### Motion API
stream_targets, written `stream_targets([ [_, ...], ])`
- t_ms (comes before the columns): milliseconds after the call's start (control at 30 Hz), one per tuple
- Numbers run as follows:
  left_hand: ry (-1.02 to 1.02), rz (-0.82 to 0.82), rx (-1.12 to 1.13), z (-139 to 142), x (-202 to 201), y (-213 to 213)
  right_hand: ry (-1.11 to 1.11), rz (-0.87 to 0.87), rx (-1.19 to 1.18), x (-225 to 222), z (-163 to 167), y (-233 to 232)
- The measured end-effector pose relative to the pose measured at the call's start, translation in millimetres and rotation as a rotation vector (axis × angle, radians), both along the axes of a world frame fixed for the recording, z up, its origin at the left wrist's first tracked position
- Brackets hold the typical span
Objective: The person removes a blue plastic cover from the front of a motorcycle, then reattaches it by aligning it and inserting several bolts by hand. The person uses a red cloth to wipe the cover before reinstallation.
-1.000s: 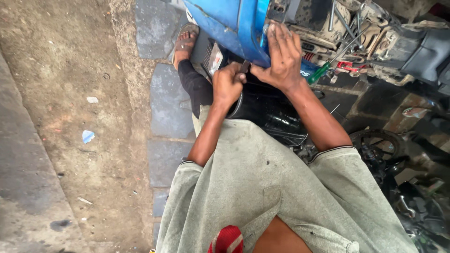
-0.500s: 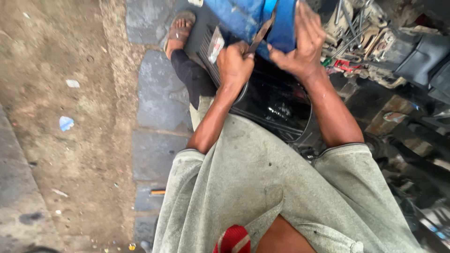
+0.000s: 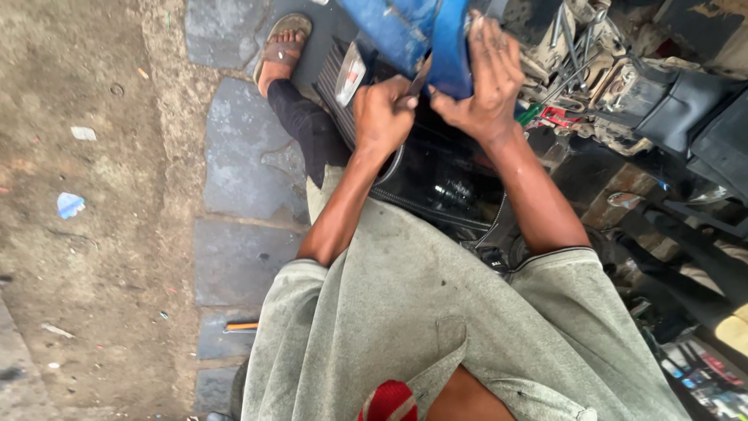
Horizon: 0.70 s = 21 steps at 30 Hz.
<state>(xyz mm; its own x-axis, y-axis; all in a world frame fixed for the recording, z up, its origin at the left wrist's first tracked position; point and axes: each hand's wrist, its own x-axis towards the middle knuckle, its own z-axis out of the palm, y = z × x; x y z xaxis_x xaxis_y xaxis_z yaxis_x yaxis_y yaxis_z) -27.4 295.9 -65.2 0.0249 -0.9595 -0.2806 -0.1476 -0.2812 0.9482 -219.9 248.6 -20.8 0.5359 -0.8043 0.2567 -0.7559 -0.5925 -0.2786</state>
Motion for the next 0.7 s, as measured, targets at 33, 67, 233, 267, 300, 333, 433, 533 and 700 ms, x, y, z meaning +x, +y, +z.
stream_targets([
  [33,0.007,-0.013,0.006,1,2,-1,0.008,-0.011,0.0,1,0,-1],
  [67,0.011,-0.028,0.03,1,4,1,0.005,-0.021,0.0,2,0,0],
  [233,0.067,-0.063,0.142,9,7,1,0.01,-0.055,0.002,12,6,-6],
  [267,0.068,-0.067,0.154,10,8,1,0.035,-0.061,0.007,15,9,-7],
  [300,0.068,-0.069,0.16,10,8,-1,0.058,-0.064,0.007,17,11,-9],
  [333,0.068,-0.072,0.172,10,8,-1,0.081,-0.069,0.013,18,14,-10],
  [433,0.085,-0.064,0.214,8,6,-2,0.153,-0.051,0.072,16,22,-14],
  [533,0.164,-0.011,0.276,3,0,-2,0.124,-0.002,0.11,9,26,-22],
  [700,0.225,0.012,0.261,0,1,0,0.039,-0.036,0.126,12,18,-25],
])
